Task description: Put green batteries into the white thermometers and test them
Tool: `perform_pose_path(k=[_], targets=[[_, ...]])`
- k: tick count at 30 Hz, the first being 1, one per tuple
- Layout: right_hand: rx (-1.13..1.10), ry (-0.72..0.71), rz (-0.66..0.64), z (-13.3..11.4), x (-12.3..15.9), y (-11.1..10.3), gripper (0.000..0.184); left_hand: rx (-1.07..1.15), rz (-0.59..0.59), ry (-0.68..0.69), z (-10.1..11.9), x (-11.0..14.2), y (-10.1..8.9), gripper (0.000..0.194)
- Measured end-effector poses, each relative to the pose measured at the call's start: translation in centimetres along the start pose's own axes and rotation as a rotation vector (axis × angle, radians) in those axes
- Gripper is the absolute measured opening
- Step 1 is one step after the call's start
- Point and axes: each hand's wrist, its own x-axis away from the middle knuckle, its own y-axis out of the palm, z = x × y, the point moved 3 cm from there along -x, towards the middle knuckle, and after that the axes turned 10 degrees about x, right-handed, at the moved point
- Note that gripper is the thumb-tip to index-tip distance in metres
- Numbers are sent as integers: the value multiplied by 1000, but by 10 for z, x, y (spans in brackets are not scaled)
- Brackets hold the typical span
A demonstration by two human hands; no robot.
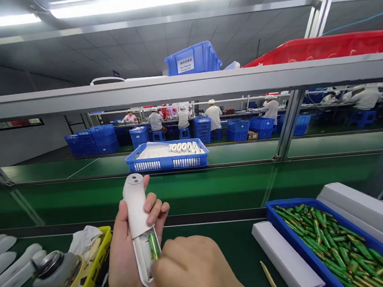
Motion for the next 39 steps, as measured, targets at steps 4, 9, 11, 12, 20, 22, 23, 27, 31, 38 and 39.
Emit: perform_pose_path(k=[4,9,11,12,20,22,23,27,31,38,39], targets=[[-589,556,-295,14,5,14,32,18,-155,-37,-4,4,5,53],[-796,726,-357,19,3,9,23,-19,-150,-38,-8,-1,-1,54],[-790,773,-273,23,1,-1,19,-61,-117,29,-4,-5,-3,50],[-811,801,-219,26,1,-6,18,-86,-102,61,-3,-6,-4,48],[-458,754,68,25,4,-13,13,-191,-17,-99,-18,1,-7,31],[-289,644,58,23,2,-12,7,-191,5,-110,-22,2,-9,29],[-225,603,46,22,2,-11,6,-186,24,-99,-22,2,-10,28],[-68,417,-59,20,0,-9,22,-164,165,30,-20,-1,-20,34],[-14,338,-50,22,2,-6,30,-177,178,136,-16,-4,-23,37],[-554,696,-106,35,1,-4,20,-385,-34,57,-10,-7,-12,36],[-637,724,-117,35,-1,-4,22,-428,-32,76,-7,-8,-11,34]])
